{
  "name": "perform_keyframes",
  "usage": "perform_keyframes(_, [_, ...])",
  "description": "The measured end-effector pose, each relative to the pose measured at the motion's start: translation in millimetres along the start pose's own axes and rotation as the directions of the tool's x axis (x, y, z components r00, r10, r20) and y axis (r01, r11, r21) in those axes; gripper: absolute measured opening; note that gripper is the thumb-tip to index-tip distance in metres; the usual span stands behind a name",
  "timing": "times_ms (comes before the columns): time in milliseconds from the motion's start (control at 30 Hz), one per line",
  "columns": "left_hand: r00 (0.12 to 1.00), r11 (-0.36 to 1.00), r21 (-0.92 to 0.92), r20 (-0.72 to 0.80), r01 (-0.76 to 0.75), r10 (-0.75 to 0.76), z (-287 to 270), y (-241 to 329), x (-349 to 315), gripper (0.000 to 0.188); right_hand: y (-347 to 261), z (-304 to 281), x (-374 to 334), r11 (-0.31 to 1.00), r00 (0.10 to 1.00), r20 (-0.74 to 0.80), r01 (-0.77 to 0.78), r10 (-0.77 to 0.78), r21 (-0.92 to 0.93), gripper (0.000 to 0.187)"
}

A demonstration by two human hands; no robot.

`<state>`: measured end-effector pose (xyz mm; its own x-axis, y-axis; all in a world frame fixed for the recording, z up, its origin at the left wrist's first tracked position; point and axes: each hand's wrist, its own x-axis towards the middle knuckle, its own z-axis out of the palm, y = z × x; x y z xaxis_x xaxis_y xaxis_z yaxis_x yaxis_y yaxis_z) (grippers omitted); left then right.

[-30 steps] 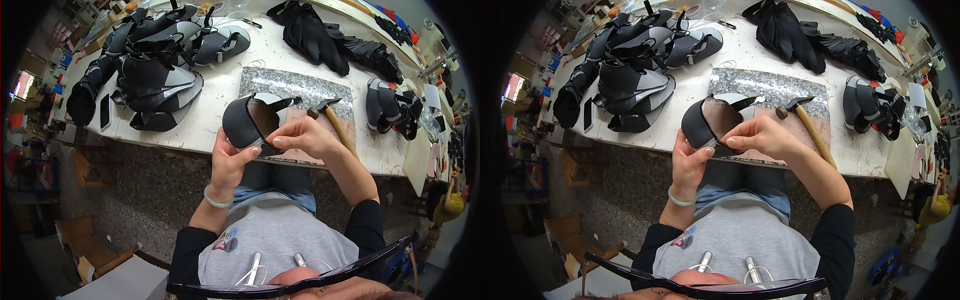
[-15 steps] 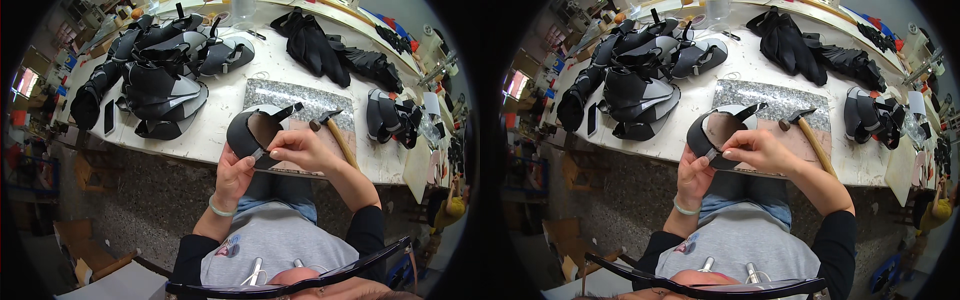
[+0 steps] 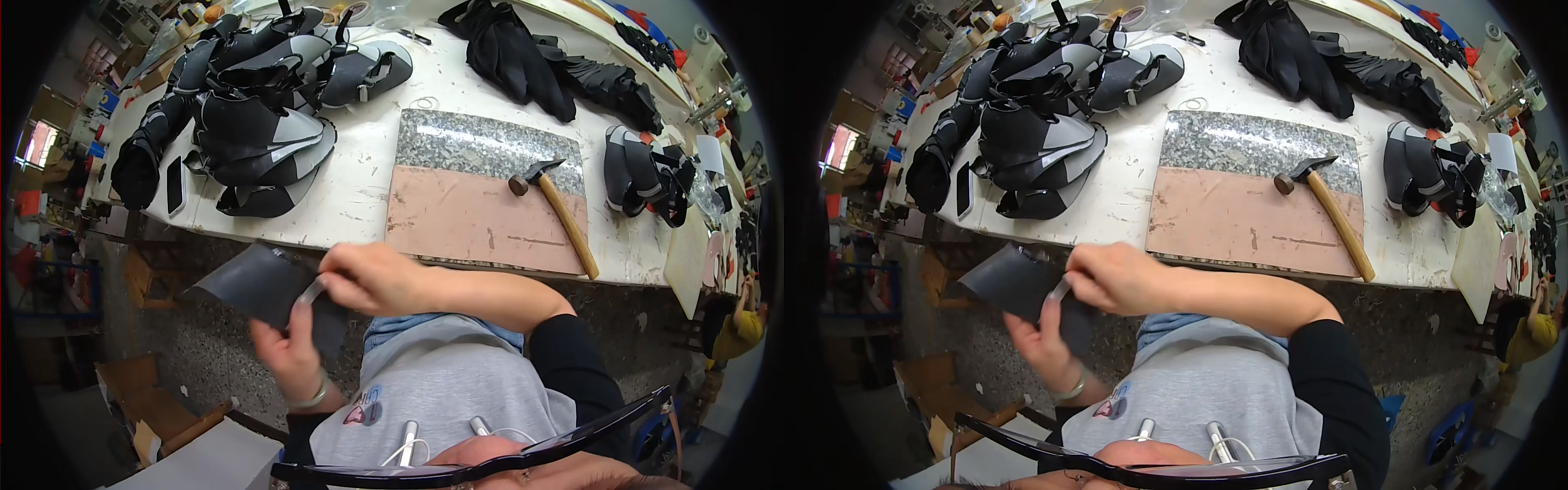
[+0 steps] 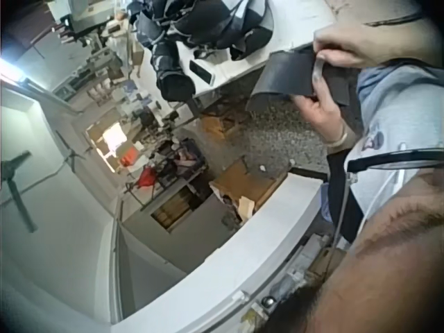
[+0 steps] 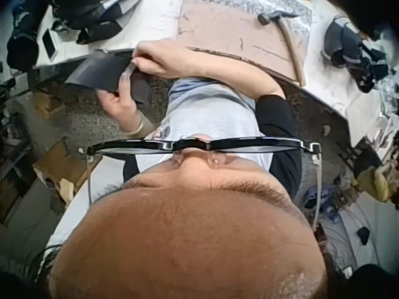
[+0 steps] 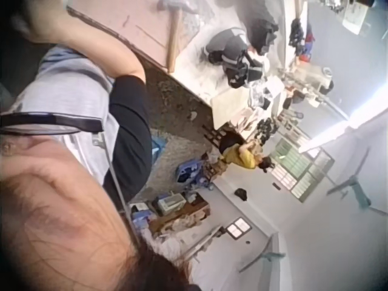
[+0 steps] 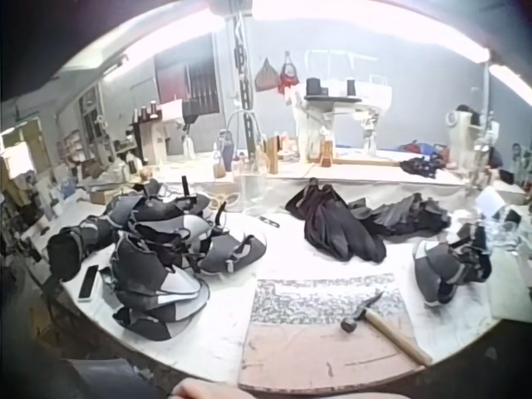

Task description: The person assembles shoe uppers by folding and pressing the edges of cut fabric and leather pieces by hand, hammering the seams with a small hammer, and fitting the parts together.

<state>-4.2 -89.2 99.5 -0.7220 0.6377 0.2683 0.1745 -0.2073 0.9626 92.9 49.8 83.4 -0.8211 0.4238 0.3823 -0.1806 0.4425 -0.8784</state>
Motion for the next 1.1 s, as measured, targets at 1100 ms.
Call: perform_keyframes(1100, [0.924, 0.905, 0.404, 0.280, 0.131, -0.259, 84, -113, -3, 0.028, 19, -90, -91, 0.709, 0.974, -0.209, -0.087, -0.086, -0.700, 0.016])
